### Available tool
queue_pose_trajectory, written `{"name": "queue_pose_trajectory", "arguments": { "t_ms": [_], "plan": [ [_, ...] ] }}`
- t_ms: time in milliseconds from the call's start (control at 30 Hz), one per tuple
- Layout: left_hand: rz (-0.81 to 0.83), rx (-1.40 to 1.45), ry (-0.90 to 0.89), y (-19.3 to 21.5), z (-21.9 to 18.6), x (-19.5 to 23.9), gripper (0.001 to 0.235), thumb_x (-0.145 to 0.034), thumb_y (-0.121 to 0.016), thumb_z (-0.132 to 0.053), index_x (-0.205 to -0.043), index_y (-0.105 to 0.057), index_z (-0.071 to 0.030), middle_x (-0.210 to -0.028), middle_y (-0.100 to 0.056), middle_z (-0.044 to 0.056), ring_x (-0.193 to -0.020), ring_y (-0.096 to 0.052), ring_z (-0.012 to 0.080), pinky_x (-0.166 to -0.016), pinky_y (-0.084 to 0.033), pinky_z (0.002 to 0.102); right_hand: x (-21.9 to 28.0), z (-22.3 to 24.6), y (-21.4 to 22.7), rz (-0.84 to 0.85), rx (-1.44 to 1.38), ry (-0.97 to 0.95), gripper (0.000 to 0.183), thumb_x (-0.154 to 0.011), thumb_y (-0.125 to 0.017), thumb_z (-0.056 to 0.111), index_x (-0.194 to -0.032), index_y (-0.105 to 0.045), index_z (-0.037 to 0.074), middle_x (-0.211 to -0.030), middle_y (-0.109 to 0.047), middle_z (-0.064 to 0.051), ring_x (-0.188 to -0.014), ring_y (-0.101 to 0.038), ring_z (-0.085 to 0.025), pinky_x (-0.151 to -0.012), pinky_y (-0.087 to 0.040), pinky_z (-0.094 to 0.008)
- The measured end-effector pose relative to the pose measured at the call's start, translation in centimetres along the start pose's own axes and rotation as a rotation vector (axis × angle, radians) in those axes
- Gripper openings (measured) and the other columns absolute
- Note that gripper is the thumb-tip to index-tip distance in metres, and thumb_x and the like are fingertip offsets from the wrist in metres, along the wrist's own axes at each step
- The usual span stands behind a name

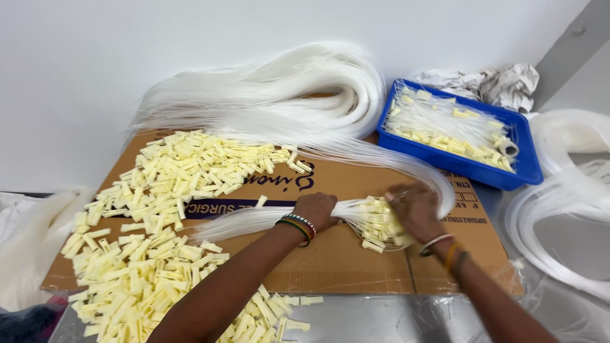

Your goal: The person repeatedly picks small yellow plastic connectors and slides them onto the ends of long clear plastic tubes. They work at a table with a pile of connectors and a bundle of tubes, placing finished units into a blue tray.

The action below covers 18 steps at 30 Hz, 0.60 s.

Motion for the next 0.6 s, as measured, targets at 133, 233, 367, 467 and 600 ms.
{"name": "queue_pose_trajectory", "arguments": {
  "t_ms": [133, 233, 367, 467, 600],
  "plan": [
    [-0.045, -0.032, -0.069, -3.0, -0.8, -1.6, 0.042, -0.079, -0.082, -0.038, -0.105, -0.069, -0.008, -0.104, -0.072, 0.016, -0.101, -0.07, 0.0341, -0.082, -0.057, 0.048, 1.1, 0.4, -1.4, 0.004, -0.113, -0.184, 0.053, -0.107, -0.041, 0.05, -0.115, -0.072, 0.008, -0.119, -0.071, -0.016, -0.124, -0.06, -0.033, -0.12, -0.02, -0.06],
    [-0.107, -0.019, -0.113, -2.9, -2.0, -1.5, 0.03, -0.086, -0.077, -0.032, -0.106, -0.071, -0.01, -0.103, -0.075, 0.015, -0.099, -0.072, 0.034, -0.084, -0.058, 0.048, 0.6, 1.4, -0.6, -0.044, -0.086, -0.229, 0.057, -0.108, -0.037, 0.048, -0.104, -0.075, 0.006, -0.108, -0.074, -0.017, -0.11, -0.066, -0.033, -0.12, -0.022, -0.058],
    [-0.073, 0.053, -0.128, -3.4, -3.5, -1.0, 0.043, -0.08, -0.082, -0.036, -0.102, -0.067, -0.002, -0.1, -0.072, 0.02, -0.097, -0.071, 0.037, -0.082, -0.057, 0.05, 0.1, 3.2, -0.6, -0.063, -0.122, -0.238, 0.06, -0.108, -0.034, 0.048, -0.103, -0.076, 0.007, -0.101, -0.075, -0.016, -0.102, -0.068, -0.033, -0.113, -0.029, -0.053],
    [-0.103, 0.052, -0.119, -2.8, -2.7, -1.0, 0.033, -0.082, -0.079, -0.027, -0.103, -0.068, -0.004, -0.099, -0.073, 0.021, -0.093, -0.072, 0.0378, -0.081, -0.058, 0.05, -1.3, 3.5, 0.5, -0.106, -0.262, -0.265, 0.058, -0.108, -0.035, 0.047, -0.108, -0.076, 0.007, -0.103, -0.075, -0.014, -0.101, -0.067, -0.033, -0.105, -0.038, -0.052],
    [-0.275, 0.087, -0.067, -2.0, -0.2, -0.7, 0.022, -0.09, -0.072, -0.022, -0.104, -0.067, -0.006, -0.098, -0.074, 0.019, -0.094, -0.072, 0.0382, -0.081, -0.057, 0.052, 0.7, 3.2, 8.4, -0.339, -0.39, -0.106, 0.035, -0.111, -0.051, 0.027, -0.12, -0.07, -0.001, -0.104, -0.07, -0.017, -0.096, -0.066, -0.034, -0.085, -0.052, -0.048]
  ]
}}
Point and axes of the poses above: each hand's wrist, its own x-axis away from the middle knuckle, its own y-axis out of the back of the hand, z = x × y, the point moved 6 cm from there along -x, towards the middle knuckle
